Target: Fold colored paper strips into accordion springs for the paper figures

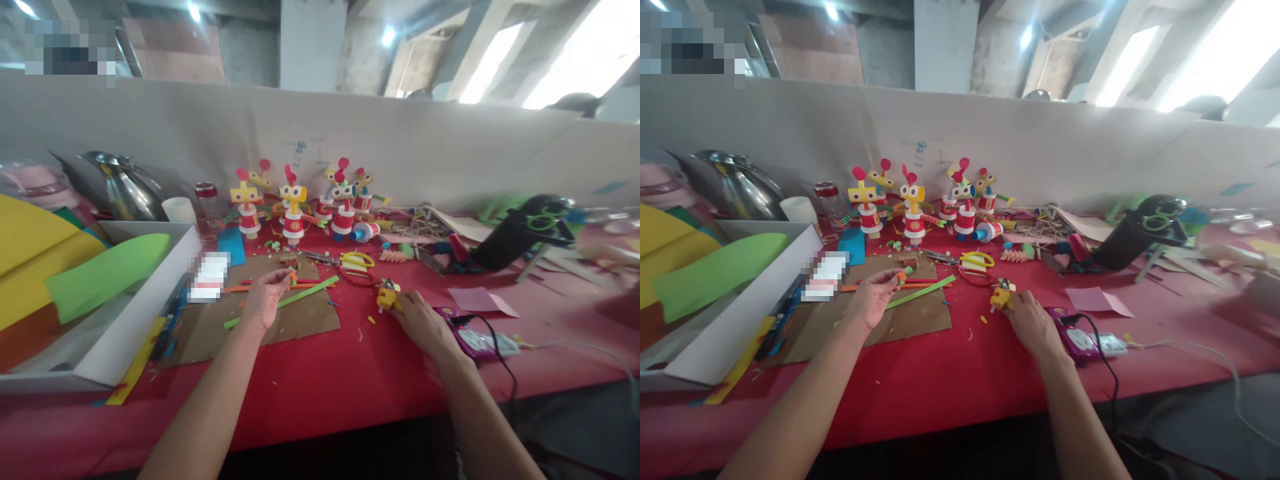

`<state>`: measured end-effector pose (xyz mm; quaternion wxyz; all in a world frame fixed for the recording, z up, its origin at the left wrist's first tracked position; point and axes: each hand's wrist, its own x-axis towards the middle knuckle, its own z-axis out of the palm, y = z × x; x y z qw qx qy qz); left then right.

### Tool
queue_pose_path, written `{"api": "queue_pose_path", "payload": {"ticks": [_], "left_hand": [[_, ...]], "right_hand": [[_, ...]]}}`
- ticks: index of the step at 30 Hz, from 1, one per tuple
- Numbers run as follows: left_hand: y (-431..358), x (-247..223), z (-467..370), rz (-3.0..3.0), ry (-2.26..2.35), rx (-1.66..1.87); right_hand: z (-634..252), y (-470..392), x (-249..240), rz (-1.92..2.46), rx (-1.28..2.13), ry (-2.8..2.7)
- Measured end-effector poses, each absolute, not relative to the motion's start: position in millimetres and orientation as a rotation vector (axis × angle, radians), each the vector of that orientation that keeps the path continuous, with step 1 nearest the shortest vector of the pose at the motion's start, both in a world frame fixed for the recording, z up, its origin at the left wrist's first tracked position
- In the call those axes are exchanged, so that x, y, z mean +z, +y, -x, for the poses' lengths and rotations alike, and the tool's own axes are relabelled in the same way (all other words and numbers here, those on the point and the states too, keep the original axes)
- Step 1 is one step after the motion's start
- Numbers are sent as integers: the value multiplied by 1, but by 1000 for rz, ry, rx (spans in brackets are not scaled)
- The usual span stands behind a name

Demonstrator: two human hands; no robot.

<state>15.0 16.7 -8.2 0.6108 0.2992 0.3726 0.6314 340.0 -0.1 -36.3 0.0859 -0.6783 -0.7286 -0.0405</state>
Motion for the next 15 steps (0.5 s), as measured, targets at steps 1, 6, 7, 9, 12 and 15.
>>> {"api": "queue_pose_path", "payload": {"ticks": [1, 6, 7, 9, 12, 15], "left_hand": [[17, -9, -15, -683, 874, 1464], [16, -12, -18, -730, 876, 1444], [16, -13, -20, -763, 847, 1429], [13, -13, -23, -815, 789, 1401], [10, -12, -28, -806, 774, 1391], [10, -10, -30, -740, 760, 1421]], "right_hand": [[-340, 0, -34, 2023, -118, -2185], [-313, -12, -15, 1803, -397, -1998], [-300, -15, -11, 1649, -375, -1969], [-268, -20, -7, 1329, -174, -1931], [-214, -19, -6, 1112, 391, -1841], [-171, -7, -9, 1051, 825, -1601]]}}
